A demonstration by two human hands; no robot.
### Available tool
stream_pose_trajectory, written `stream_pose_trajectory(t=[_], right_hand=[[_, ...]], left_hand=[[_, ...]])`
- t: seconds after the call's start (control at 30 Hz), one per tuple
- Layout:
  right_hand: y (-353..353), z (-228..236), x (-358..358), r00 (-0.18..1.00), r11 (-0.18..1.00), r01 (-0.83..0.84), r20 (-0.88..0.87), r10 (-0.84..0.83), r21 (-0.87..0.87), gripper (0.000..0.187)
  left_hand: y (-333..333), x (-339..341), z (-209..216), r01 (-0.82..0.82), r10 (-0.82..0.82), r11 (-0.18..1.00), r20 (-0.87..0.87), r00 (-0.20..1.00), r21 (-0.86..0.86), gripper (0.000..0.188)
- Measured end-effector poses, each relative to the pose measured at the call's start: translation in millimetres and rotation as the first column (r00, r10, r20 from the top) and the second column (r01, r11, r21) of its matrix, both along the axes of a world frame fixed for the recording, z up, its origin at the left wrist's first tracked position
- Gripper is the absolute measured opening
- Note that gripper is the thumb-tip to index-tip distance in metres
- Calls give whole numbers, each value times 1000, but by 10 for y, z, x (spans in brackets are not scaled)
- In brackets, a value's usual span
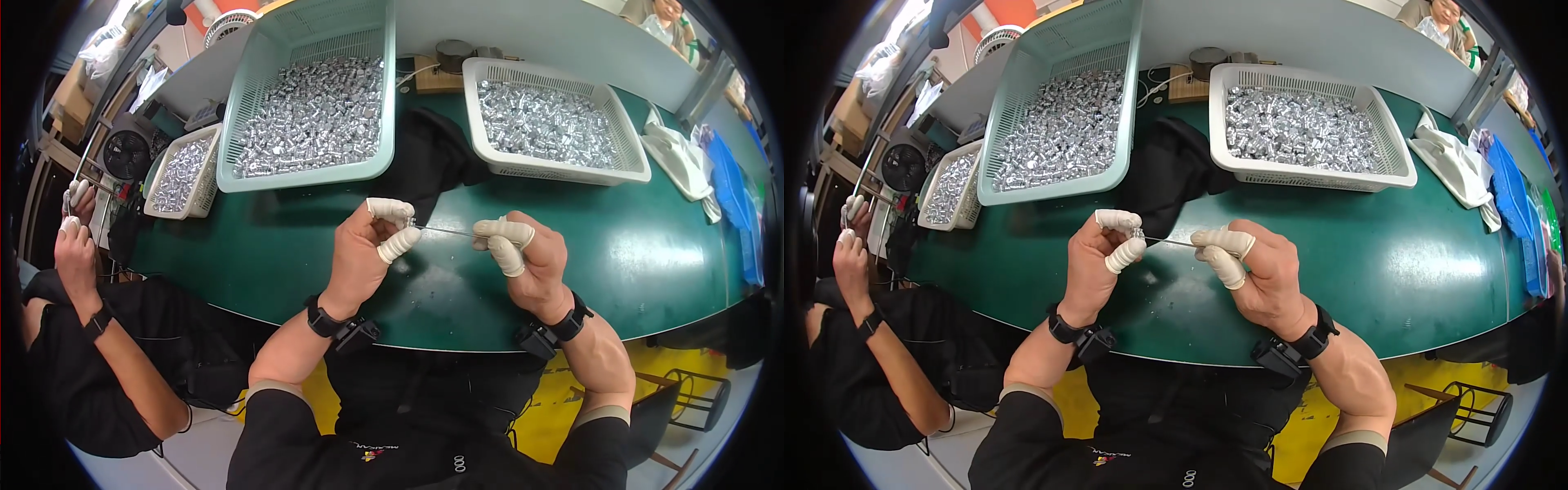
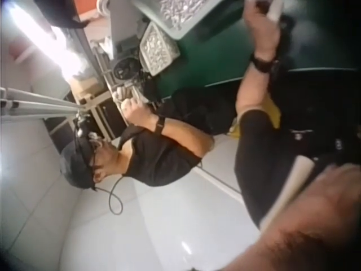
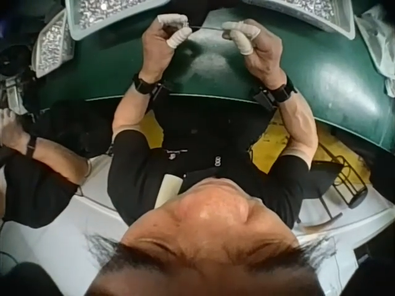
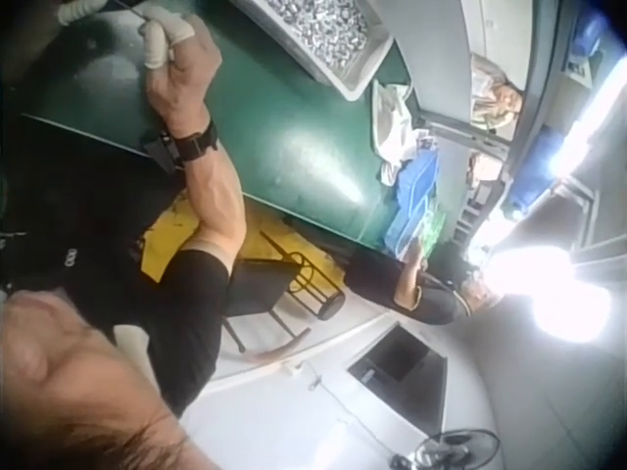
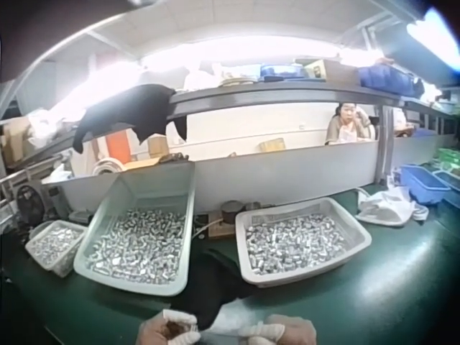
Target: Inspecting and sorting small metal components at a factory workstation.
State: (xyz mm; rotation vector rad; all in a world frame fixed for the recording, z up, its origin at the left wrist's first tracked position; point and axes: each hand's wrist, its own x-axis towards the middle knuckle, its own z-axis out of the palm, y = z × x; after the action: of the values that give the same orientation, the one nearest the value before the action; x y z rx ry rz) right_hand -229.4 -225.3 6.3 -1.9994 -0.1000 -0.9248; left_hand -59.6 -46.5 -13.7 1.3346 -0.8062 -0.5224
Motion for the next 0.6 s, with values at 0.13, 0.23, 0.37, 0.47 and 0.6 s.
stream_pose_trajectory(t=[0.13,0.23,0.37,0.47,0.6], right_hand=[[-3,6,-15,1000,1000,11,-12,-11,4,15],[0,17,-12,1000,1000,24,-11,-24,-5,15],[5,28,-8,1000,999,28,-4,-28,-21,14],[12,31,-6,999,999,35,-4,-35,-36,14],[24,43,-8,998,995,56,-15,-58,-83,13]], left_hand=[[-14,-6,-10,1,-1,1000,3,1000,2,27],[-10,-12,3,-7,7,1000,26,1000,13,28],[-17,-38,25,-19,19,1000,-1,1000,11,27],[-1,-23,2,-2,1,999,29,1000,34,29],[-1,-36,8,-28,25,999,67,997,42,29]])
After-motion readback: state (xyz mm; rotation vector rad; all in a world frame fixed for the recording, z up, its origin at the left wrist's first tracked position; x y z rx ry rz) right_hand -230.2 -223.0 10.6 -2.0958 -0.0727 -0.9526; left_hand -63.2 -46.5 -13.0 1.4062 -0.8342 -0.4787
